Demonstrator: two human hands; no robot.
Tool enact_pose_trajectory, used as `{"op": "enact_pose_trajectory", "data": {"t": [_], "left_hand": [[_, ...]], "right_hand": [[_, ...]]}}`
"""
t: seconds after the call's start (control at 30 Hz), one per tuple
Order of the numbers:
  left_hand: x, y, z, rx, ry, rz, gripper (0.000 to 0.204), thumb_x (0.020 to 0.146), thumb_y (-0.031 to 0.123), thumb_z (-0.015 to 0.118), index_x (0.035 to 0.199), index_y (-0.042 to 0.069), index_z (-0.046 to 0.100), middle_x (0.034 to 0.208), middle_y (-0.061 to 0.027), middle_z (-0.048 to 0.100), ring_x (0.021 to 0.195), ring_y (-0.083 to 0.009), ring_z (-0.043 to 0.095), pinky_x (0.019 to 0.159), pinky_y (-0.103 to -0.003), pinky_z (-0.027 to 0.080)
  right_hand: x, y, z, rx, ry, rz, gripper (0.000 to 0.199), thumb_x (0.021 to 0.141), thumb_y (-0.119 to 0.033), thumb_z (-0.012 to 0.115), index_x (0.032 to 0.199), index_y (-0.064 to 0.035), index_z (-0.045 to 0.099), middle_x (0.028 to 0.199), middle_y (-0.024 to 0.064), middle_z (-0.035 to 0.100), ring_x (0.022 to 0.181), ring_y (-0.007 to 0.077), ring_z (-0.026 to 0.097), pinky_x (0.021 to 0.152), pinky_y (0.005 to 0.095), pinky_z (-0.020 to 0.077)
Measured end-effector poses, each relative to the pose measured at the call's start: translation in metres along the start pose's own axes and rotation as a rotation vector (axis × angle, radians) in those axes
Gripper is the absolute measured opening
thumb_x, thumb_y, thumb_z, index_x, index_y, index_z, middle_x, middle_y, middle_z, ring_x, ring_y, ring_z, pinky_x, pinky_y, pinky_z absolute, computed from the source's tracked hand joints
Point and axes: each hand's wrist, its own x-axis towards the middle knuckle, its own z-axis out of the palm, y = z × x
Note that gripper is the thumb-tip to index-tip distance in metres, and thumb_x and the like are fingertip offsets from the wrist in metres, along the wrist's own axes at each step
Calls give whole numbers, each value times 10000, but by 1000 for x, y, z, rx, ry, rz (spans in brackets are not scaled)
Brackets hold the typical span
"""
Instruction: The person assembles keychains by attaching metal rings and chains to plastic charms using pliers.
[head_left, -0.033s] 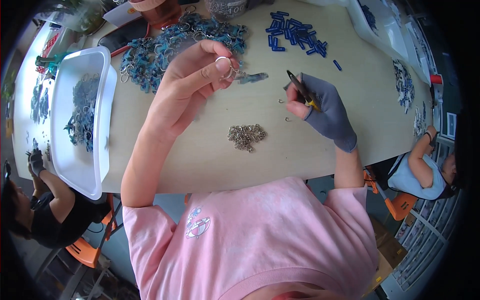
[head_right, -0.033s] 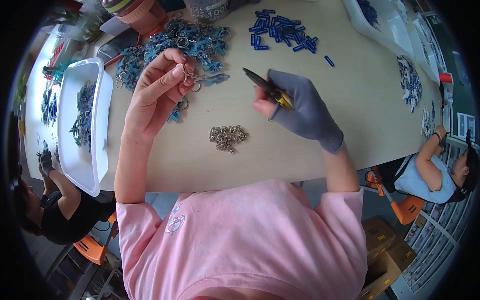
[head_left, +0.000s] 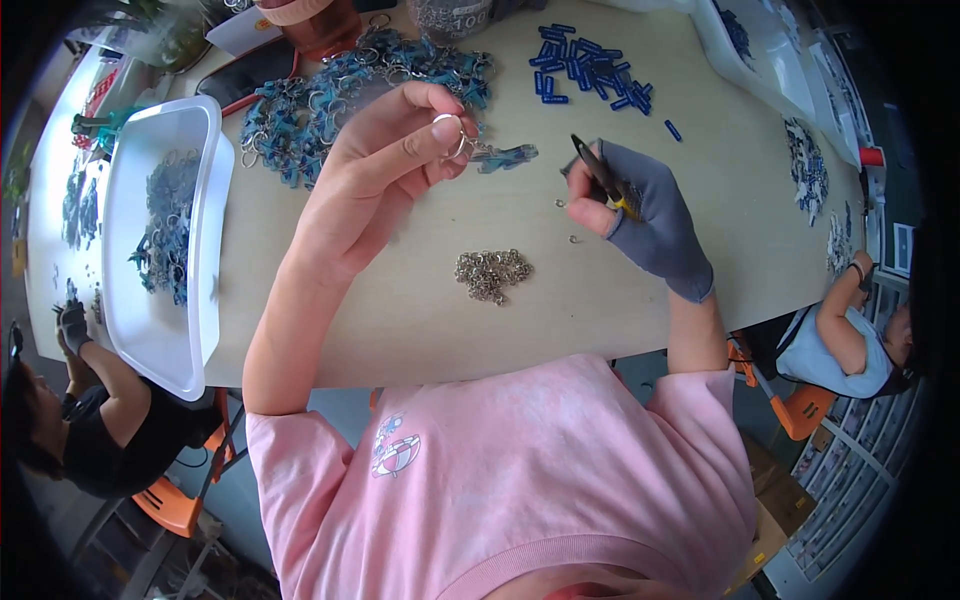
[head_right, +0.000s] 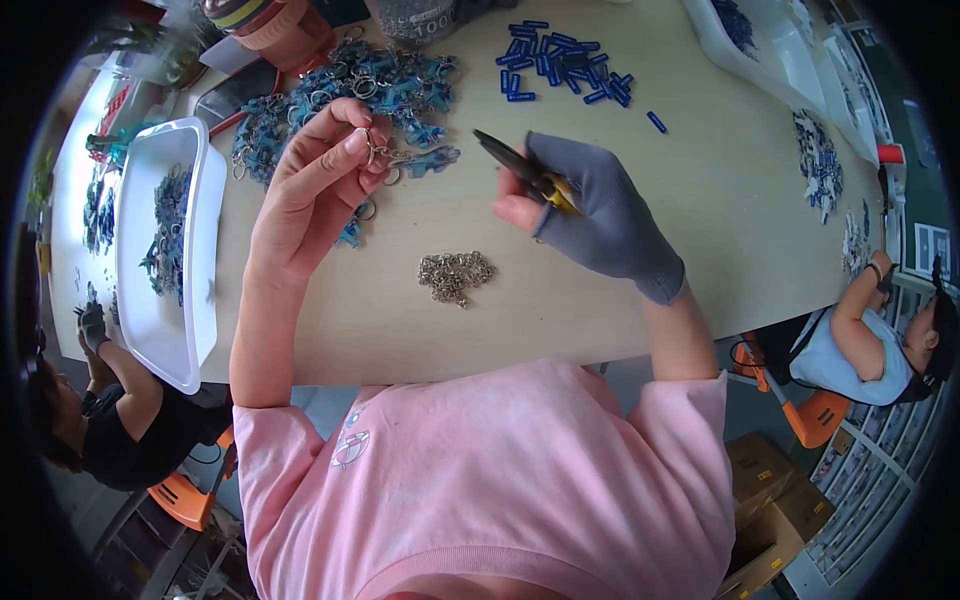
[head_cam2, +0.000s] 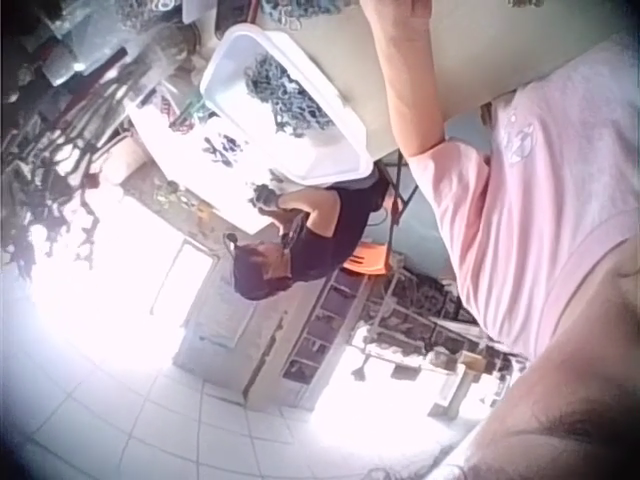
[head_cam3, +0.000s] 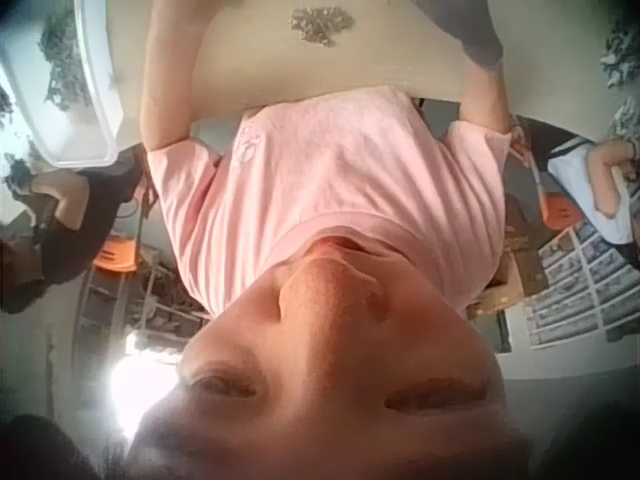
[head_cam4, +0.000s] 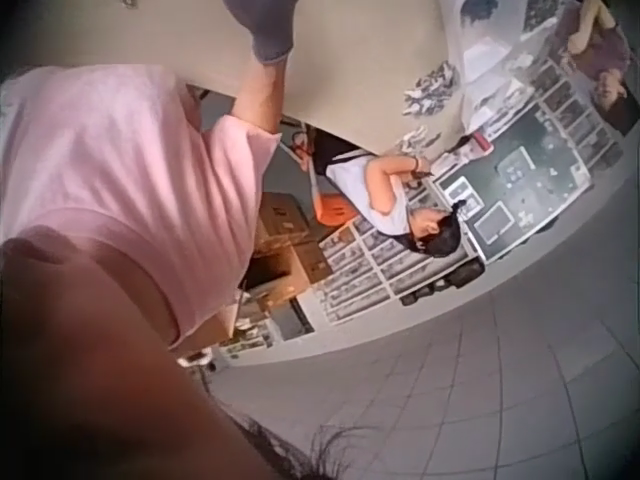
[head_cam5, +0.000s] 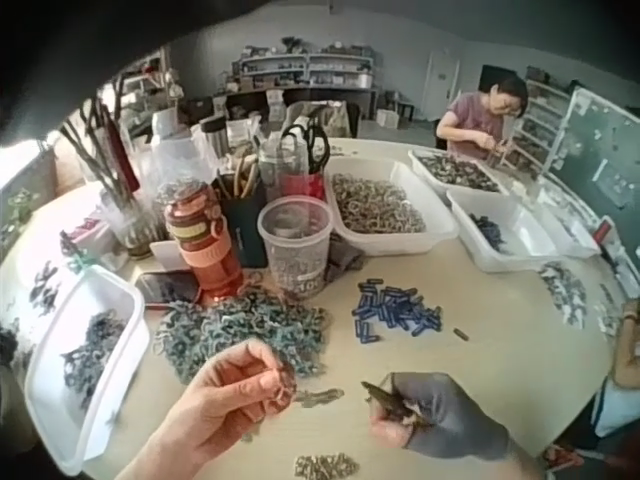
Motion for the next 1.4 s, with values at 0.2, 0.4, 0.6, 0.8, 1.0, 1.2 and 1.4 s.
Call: {"op": "enact_pose_trajectory", "data": {"t": [0.2,0.4,0.6,0.8,1.0,1.2,1.4], "left_hand": [[1,3,14,-78,38,-49,144,937,131,623,1044,57,561,949,-20,610,830,-68,582,747,-193,476],[1,6,21,-176,14,-76,150,938,131,622,1046,45,564,914,-17,622,800,-75,594,741,-190,485],[-1,9,23,-210,-54,-81,143,934,119,623,1045,41,578,915,-24,629,796,-82,596,742,-209,487],[-2,12,25,-159,-91,-67,128,928,106,627,1031,39,594,919,-23,626,816,-89,591,756,-213,484],[-5,18,28,-76,-114,-117,113,916,90,637,1010,38,605,916,-20,623,810,-92,581,778,-230,486],[-7,15,16,115,-203,-28,154,892,75,659,1028,31,603,1002,-36,621,873,-109,581,802,-229,468],[-4,-17,27,808,-46,610,363,833,118,707,1151,5,574,1212,-92,586,1172,-202,546,998,-371,414]], "right_hand": [[27,-23,6,-227,97,-407,206,818,-128,745,913,-20,596,854,54,576,719,157,567,661,263,429],[39,-29,11,-395,134,-553,193,809,-107,737,881,-9,587,841,57,552,746,180,541,721,291,443],[40,-34,5,-468,70,-556,298,794,-154,760,986,-1,593,921,111,581,791,257,604,706,323,475],[40,-44,3,-403,-7,-484,280,802,-149,752,963,10,586,851,104,552,743,233,567,688,312,446],[39,-50,1,-381,-67,-434,262,818,-150,738,954,17,590,837,99,546,725,204,536,688,300,432],[34,-51,10,-321,29,-434,224,826,-134,731,954,0,606,853,88,561,760,188,562,690,297,445],[28,-35,22,-381,223,-522,204,821,-125,736,958,-22,625,890,76,561,758,217,600,675,290,476]]}}
